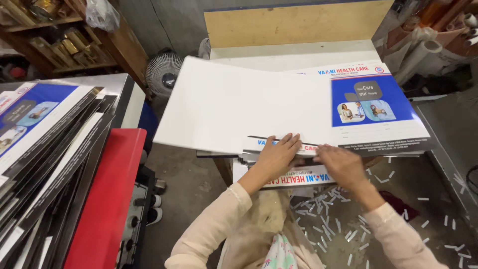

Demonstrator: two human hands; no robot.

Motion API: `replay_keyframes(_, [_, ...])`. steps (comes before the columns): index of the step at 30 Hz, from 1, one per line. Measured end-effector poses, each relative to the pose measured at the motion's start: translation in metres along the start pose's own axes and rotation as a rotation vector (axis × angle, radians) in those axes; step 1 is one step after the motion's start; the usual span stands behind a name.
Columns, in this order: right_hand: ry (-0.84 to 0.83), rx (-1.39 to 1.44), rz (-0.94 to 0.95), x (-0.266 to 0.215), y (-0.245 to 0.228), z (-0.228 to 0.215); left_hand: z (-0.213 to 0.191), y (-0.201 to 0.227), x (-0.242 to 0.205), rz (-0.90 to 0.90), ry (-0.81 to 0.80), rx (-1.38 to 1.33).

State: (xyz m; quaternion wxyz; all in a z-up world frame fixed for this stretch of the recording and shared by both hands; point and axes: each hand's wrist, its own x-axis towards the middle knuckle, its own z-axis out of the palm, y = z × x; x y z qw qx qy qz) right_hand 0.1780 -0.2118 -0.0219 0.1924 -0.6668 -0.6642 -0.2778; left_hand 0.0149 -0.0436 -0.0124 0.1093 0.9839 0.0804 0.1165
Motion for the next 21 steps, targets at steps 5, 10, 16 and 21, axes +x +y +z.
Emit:
replay_keyframes(5, [0.144,-0.070,-0.130,0.050,-0.006,-0.077,-0.039,-0.003,0.001,0.042,0.214,-0.190])
replay_keyframes(10, [0.368,0.288,0.317,0.108,-0.046,-0.133,-0.108,-0.023,0.000,-0.331,0.792,-0.598])
replay_keyframes(16, [0.058,0.208,-0.100,0.204,-0.187,-0.045,-0.203,-0.053,-0.055,-0.442,1.667,-1.740])
replay_keyframes(21, [0.280,0.261,-0.358,0.294,-0.255,-0.005,-0.256,-0.063,-0.179,-0.060,1.882,-1.407])
